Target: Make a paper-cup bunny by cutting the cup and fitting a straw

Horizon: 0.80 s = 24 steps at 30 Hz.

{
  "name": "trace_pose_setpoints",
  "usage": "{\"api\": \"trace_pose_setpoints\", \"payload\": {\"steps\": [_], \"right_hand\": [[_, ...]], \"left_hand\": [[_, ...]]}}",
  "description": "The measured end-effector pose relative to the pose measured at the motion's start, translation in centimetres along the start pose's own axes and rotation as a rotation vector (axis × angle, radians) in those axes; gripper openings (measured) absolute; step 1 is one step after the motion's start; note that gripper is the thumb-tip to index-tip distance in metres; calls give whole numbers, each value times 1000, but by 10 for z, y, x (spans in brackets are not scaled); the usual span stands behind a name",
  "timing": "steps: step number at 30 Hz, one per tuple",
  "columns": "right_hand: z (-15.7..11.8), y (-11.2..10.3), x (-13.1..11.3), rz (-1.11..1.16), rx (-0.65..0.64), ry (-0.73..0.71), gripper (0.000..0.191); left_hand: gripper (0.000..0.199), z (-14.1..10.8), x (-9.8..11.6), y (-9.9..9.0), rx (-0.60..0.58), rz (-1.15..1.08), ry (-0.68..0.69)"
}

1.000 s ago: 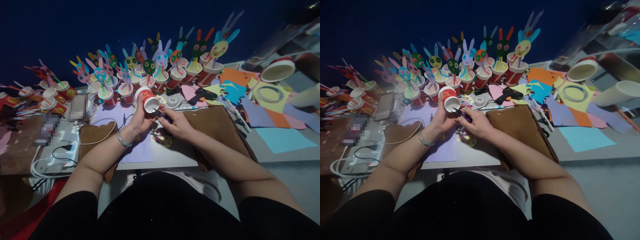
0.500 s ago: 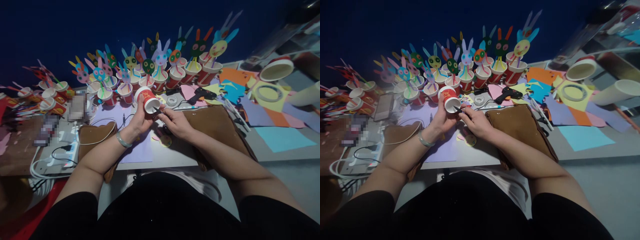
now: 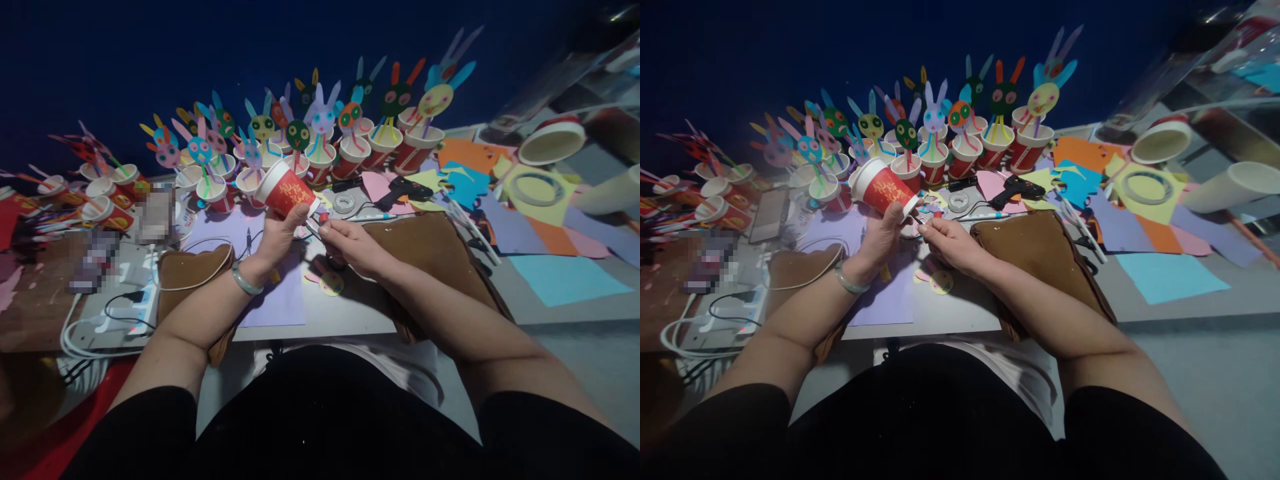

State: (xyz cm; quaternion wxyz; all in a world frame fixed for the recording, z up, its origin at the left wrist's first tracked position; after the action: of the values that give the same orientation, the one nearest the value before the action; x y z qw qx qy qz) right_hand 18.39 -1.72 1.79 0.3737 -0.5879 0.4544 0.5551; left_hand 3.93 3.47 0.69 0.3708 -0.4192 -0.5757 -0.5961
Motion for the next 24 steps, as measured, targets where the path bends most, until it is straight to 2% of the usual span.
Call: {"api": "trace_pose_setpoints", "payload": {"steps": [3, 6, 8, 12, 14, 15, 16, 18, 22, 24], "right_hand": [[-1, 7, 4, 235, -85, 142, 61], [0, 5, 6, 202, -77, 152, 58], [1, -1, 4, -22, 4, 39, 50], [-5, -12, -10, -724, 263, -270, 32], [-7, -13, -12, -940, 338, -302, 29], [-8, -14, -13, -978, 349, -300, 29], [-7, -14, -13, -964, 341, -299, 29], [-4, -13, -12, -783, 248, -267, 32], [3, -6, 2, -161, -22, 8, 50], [4, -4, 5, -60, -51, 72, 51]], "left_hand": [[67, -3, 2, 6, -54, -47, 0], [66, -6, 1, 12, -71, -73, -62], [64, -7, 0, 14, -66, -68, -77], [62, -8, 0, 14, -75, -79, -56], [62, -8, -1, 13, -83, -81, -45], [62, -8, -1, 13, -85, -78, -47], [62, -9, -1, 13, -86, -74, -52], [63, -9, -1, 14, -87, -68, -61], [63, -8, 1, 14, -82, -72, -54], [61, -8, 0, 13, -77, -59, -59]]}}
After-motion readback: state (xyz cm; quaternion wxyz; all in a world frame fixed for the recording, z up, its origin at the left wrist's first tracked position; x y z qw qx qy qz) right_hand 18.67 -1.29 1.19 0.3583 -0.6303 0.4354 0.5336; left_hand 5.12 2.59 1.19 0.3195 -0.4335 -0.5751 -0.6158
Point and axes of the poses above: each hand's wrist, its own z-axis towards the middle knuckle, its own y-axis out of the palm, x = y × z, the point moved 5 cm from there along z, towards the middle knuckle, and after that the axes turned 1 degree about z, right-handed, at the moved point
